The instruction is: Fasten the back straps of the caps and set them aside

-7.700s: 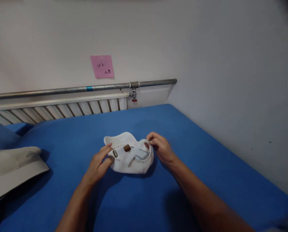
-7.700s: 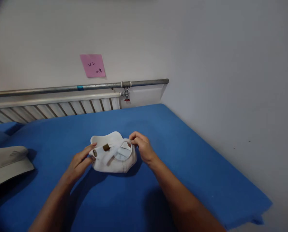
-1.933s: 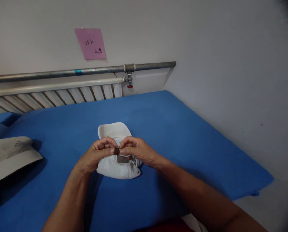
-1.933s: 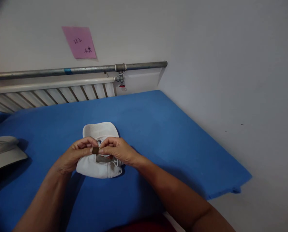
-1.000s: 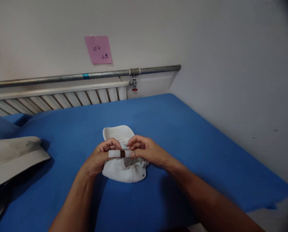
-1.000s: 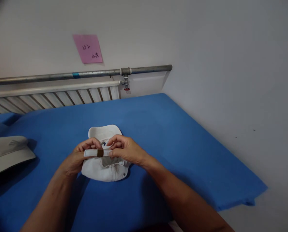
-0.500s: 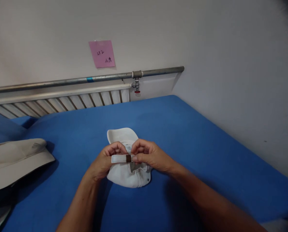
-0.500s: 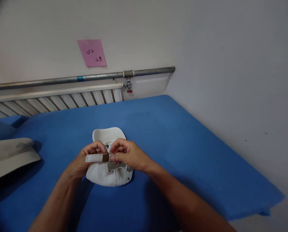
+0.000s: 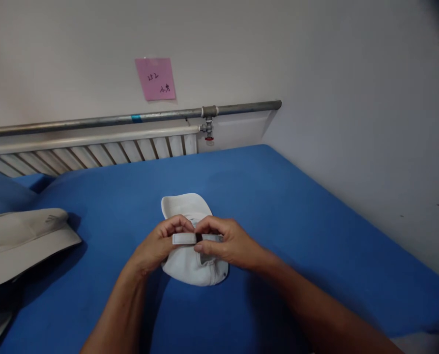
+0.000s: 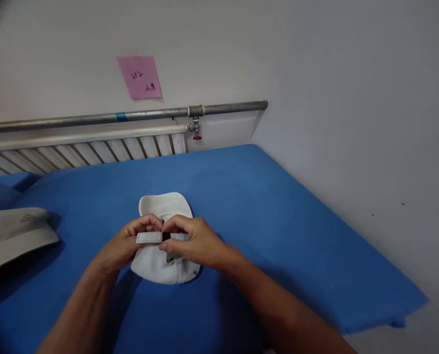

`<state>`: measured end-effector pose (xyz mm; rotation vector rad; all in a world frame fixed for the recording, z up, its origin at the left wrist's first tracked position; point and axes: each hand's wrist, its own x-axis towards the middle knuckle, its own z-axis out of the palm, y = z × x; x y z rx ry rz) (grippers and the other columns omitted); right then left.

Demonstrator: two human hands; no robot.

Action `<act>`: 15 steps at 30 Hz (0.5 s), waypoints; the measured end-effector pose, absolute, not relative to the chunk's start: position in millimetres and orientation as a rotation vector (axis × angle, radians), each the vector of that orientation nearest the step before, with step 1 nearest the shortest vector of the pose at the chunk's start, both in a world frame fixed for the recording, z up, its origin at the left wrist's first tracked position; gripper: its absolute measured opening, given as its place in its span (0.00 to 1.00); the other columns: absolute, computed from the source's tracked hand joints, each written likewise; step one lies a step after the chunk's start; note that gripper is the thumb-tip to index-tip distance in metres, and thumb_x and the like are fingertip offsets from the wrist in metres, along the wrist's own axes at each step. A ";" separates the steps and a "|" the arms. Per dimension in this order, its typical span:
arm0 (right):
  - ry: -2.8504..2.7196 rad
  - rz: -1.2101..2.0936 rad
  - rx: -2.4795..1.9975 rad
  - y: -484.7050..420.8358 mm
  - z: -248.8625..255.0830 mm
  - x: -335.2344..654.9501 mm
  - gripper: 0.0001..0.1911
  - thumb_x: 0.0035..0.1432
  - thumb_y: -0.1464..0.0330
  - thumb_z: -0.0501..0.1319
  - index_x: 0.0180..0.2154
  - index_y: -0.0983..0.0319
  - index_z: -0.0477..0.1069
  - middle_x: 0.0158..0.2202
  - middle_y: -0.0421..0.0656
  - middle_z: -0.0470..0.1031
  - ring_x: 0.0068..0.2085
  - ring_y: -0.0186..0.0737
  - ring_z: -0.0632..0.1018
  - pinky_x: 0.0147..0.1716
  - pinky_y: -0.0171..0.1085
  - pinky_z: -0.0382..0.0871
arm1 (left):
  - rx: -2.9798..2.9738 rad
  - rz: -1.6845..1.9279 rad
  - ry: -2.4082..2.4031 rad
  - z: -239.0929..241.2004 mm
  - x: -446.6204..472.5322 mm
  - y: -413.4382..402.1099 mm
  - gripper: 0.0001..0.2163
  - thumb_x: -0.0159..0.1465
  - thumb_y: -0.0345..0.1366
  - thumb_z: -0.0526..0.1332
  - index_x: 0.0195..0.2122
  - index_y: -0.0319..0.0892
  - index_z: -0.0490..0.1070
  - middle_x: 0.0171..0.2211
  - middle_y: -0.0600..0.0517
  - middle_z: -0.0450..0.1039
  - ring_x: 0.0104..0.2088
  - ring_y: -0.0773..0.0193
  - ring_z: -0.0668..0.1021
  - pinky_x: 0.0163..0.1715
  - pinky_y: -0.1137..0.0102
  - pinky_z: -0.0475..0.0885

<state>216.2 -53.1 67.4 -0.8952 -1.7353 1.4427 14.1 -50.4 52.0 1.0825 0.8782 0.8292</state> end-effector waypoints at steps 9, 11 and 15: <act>-1.693 1.510 -0.915 -48.1 66.1 220.3 0.08 0.48 0.69 0.68 0.31 0.61 0.72 0.27 0.36 0.69 0.29 0.31 0.69 0.31 0.32 0.63 | 1.444 0.723 0.887 65.0 -0.9 -54.2 0.17 0.62 0.50 0.59 0.30 0.39 0.71 0.30 0.51 0.70 0.30 0.65 0.69 0.30 0.72 0.63; -1.698 1.519 -0.929 -46.4 63.3 220.1 0.08 0.47 0.69 0.69 0.31 0.61 0.72 0.27 0.36 0.69 0.29 0.31 0.68 0.31 0.32 0.62 | 1.468 0.653 0.937 68.0 1.0 -55.7 0.15 0.60 0.47 0.63 0.27 0.39 0.68 0.26 0.54 0.66 0.27 0.68 0.66 0.26 0.74 0.60; -1.633 1.630 -0.900 -43.5 59.1 222.6 0.14 0.46 0.66 0.70 0.36 0.60 0.71 0.27 0.35 0.67 0.29 0.30 0.68 0.31 0.32 0.63 | 1.422 0.663 0.963 69.2 4.7 -56.6 0.15 0.59 0.44 0.63 0.23 0.39 0.64 0.24 0.56 0.62 0.25 0.70 0.63 0.24 0.74 0.57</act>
